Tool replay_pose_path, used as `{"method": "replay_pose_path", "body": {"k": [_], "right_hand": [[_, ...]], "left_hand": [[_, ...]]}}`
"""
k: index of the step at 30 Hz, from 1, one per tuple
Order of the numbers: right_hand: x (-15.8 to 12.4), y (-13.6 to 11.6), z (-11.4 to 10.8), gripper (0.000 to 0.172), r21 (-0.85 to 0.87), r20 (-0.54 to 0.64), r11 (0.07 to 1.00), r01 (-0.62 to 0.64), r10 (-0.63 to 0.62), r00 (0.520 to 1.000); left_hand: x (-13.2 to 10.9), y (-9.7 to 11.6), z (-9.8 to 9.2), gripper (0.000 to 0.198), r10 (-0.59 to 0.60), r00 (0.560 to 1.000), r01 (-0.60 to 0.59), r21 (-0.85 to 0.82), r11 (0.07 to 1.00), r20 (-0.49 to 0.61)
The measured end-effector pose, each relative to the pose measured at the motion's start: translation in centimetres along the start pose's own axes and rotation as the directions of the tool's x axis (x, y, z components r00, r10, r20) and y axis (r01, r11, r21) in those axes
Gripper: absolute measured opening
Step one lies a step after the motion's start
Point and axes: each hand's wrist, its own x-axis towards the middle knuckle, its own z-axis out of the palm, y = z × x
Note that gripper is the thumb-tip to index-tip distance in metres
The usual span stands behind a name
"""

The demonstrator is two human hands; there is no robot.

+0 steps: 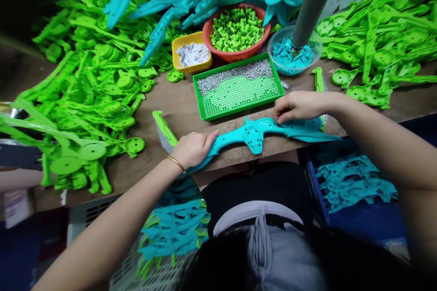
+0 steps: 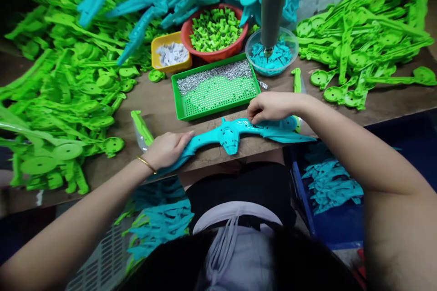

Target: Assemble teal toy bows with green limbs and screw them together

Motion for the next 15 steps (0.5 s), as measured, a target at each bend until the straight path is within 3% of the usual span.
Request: {"method": "replay_pose_path", "body": {"k": [15], "right_hand": [[0.86,-0.83,-0.23,0.017,-0.148,0.270,0.989,-0.003,0.043,0.962]], "left_hand": [[-0.01,-0.16,0.20,0.074,0.012,1.000,-0.012,0.040,0.999,-0.005]]}}
